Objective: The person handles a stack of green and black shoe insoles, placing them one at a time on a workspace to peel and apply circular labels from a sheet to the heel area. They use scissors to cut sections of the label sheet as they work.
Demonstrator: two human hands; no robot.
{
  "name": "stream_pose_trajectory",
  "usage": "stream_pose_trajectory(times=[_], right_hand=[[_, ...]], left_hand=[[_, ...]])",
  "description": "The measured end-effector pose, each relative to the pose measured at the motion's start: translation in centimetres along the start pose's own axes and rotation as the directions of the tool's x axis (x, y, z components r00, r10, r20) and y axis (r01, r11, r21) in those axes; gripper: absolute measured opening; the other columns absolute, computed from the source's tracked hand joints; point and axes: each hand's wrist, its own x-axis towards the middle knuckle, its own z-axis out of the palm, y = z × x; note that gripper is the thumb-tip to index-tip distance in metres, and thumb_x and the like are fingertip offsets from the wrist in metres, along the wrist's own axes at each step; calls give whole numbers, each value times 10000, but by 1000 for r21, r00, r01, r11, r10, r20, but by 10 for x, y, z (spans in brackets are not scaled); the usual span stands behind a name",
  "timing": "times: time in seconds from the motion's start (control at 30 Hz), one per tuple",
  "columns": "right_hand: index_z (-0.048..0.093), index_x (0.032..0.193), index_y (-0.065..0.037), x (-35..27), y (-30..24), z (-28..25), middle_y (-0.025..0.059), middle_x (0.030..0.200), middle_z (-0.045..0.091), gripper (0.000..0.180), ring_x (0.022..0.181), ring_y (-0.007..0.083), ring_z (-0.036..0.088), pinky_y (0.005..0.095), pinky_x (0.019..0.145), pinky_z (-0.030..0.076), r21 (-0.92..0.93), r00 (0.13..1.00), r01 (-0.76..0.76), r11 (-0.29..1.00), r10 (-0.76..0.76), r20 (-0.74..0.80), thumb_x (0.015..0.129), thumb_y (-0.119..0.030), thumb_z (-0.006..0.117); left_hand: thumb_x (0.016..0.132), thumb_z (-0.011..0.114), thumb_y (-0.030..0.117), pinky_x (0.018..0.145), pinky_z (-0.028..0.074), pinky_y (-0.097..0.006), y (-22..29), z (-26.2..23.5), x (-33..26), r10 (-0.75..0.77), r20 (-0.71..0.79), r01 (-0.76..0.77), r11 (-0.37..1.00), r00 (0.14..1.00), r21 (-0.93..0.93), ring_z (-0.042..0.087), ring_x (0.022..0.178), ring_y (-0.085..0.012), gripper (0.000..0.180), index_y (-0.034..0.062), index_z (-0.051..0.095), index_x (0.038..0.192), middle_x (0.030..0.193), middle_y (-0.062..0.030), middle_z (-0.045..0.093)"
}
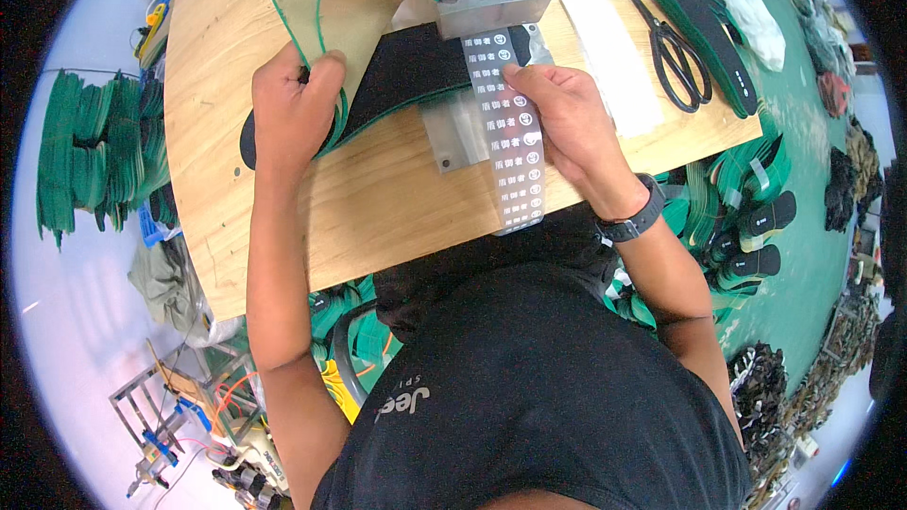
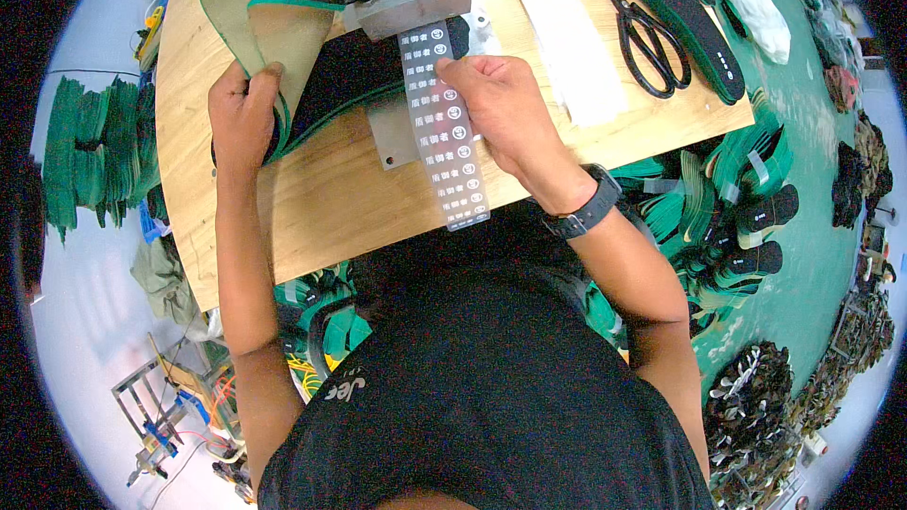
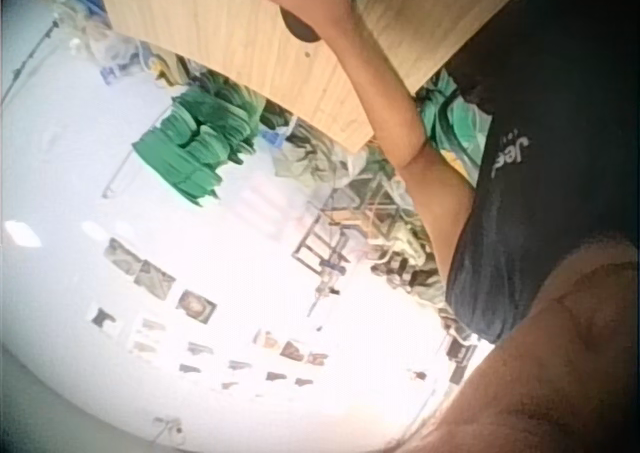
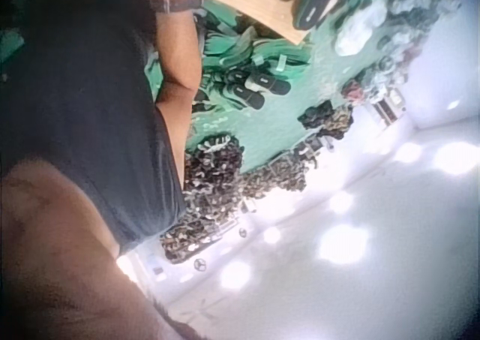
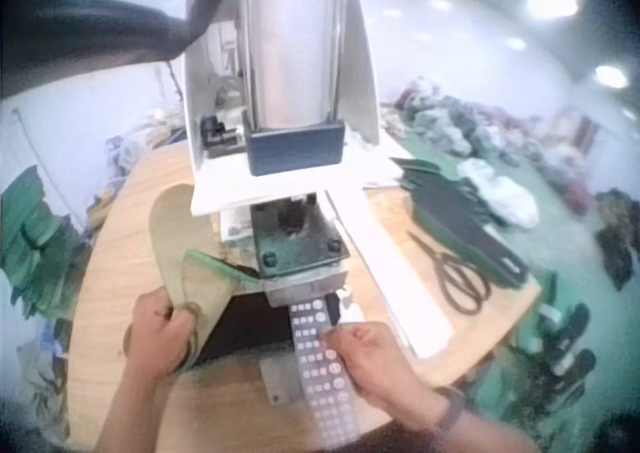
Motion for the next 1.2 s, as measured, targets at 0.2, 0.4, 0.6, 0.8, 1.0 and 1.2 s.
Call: stream_pose_trajectory(times=[0.2,0.4,0.6,0.8,1.0,1.2], right_hand=[[618,690,-12,0,1,0,43,621,617,267,503,79,542,213,463,408,-44,1000,24,999,-23,11,908,-160,580],[624,687,-12,0,0,3,27,605,607,278,492,65,519,213,454,387,-96,999,12,995,-16,-41,910,-172,584],[626,677,-23,2,4,3,9,595,596,306,512,46,503,206,457,368,-150,998,56,987,-59,-17,920,-205,586],[634,700,-13,1,5,3,-8,599,586,310,514,35,477,204,460,352,-126,995,96,987,-98,-12,926,-218,580],[636,753,2,-1,13,-8,11,664,602,247,552,52,515,201,484,386,-138,977,209,968,-213,-12,917,-173,575],[623,805,10,-15,-3,-24,52,707,625,185,568,99,568,223,531,473,220,966,196,956,-149,-212,904,-140,580]], left_hand=[[822,577,141,533,374,-251,-2,1,-2,27,12,-26,996,1000,-82,409,585,-68,175,-30,588,788,581,-13,476],[825,591,147,523,376,-253,-4,1,-2,47,0,-47,998,999,38,409,566,-73,168,-20,604,811,571,-22,483],[818,615,182,551,426,-271,6,2,-9,35,106,-50,988,994,144,495,573,-117,227,-18,633,923,625,-75,564],[721,744,327,904,449,-391,5,13,-5,388,289,-479,776,875,410,579,1037,-349,632,-1,543,1222,1123,-201,610],[692,765,308,942,441,-383,5,14,-4,313,311,-426,797,897,428,569,1089,-342,682,26,521,1264,1168,-195,600],[745,651,196,750,473,-327,23,5,-3,53,208,-119,941,977,316,601,784,-276,341,-20,627,1008,862,-142,655]])
